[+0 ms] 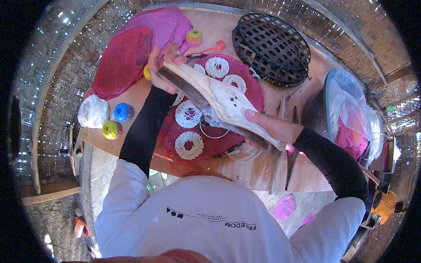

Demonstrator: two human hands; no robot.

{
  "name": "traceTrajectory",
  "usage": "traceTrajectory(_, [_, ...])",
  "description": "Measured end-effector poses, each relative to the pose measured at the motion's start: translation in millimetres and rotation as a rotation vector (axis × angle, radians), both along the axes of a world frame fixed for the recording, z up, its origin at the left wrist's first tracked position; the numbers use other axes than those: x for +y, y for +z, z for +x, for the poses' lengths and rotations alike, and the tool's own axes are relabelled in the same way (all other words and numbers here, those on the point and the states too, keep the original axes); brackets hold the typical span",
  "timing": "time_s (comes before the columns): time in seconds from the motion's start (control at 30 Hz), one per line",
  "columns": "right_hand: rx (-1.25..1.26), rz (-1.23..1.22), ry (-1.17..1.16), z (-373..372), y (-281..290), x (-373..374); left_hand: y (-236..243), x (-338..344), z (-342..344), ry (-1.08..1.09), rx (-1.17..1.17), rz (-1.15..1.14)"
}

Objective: The person applies paste to a wooden mold, arranges circular lace patterns onto a pink paper base, and presses them together with the mold.

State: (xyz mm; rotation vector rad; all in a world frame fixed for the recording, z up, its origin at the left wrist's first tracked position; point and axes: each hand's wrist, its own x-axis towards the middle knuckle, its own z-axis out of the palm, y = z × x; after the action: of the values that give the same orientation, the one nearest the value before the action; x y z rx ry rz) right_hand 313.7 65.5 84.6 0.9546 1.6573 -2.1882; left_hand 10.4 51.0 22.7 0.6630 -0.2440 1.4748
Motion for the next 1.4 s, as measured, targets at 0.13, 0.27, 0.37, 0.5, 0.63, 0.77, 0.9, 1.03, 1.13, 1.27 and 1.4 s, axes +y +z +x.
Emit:
traceTrajectory(0.13, [0.006, -0.015, -0.028, -4, 9, -8, -3, -9, 6, 0.025, -0.018, -0.080])
traceTrajectory(0.27, [-0.132, 0.004, 0.077, 3, 29, 0, -13, -17, 20, 0.143, -0.050, -0.296])
traceTrajectory(0.37, [-0.225, 0.090, 0.012, 4, 45, -4, -13, -15, 29, 0.104, -0.053, -0.284])
traceTrajectory(0.5, [-0.297, 0.135, -0.055, 5, 51, 2, -15, -6, 35, 0.059, -0.127, -0.144])
traceTrajectory(0.63, [-0.327, 0.390, -0.023, -3, 46, 4, -13, -2, 27, 0.044, -0.211, -0.089])
traceTrajectory(0.77, [-0.230, 0.586, 0.069, -15, 25, 1, -9, -6, 3, 0.202, -0.042, -0.231])
traceTrajectory(0.9, [-0.202, 0.577, 0.071, -23, 10, -4, -11, -21, -10, 0.184, -0.094, -0.224])
traceTrajectory(1.03, [-0.230, 0.378, 0.100, -24, 37, -12, -35, -31, -5, 0.227, -0.066, -0.282])
traceTrajectory(1.13, [-0.291, 0.357, -0.009, -9, 55, -14, -19, -31, 18, 0.041, -0.269, -0.230])
traceTrajectory(1.27, [-0.084, 0.435, -0.069, 15, 71, -11, 13, -36, 31, 0.018, -0.019, -0.110])
traceTrajectory(1.4, [0.151, 0.306, -0.197, 1, 63, -15, 46, -48, 57, 0.560, 1.636, 0.382])
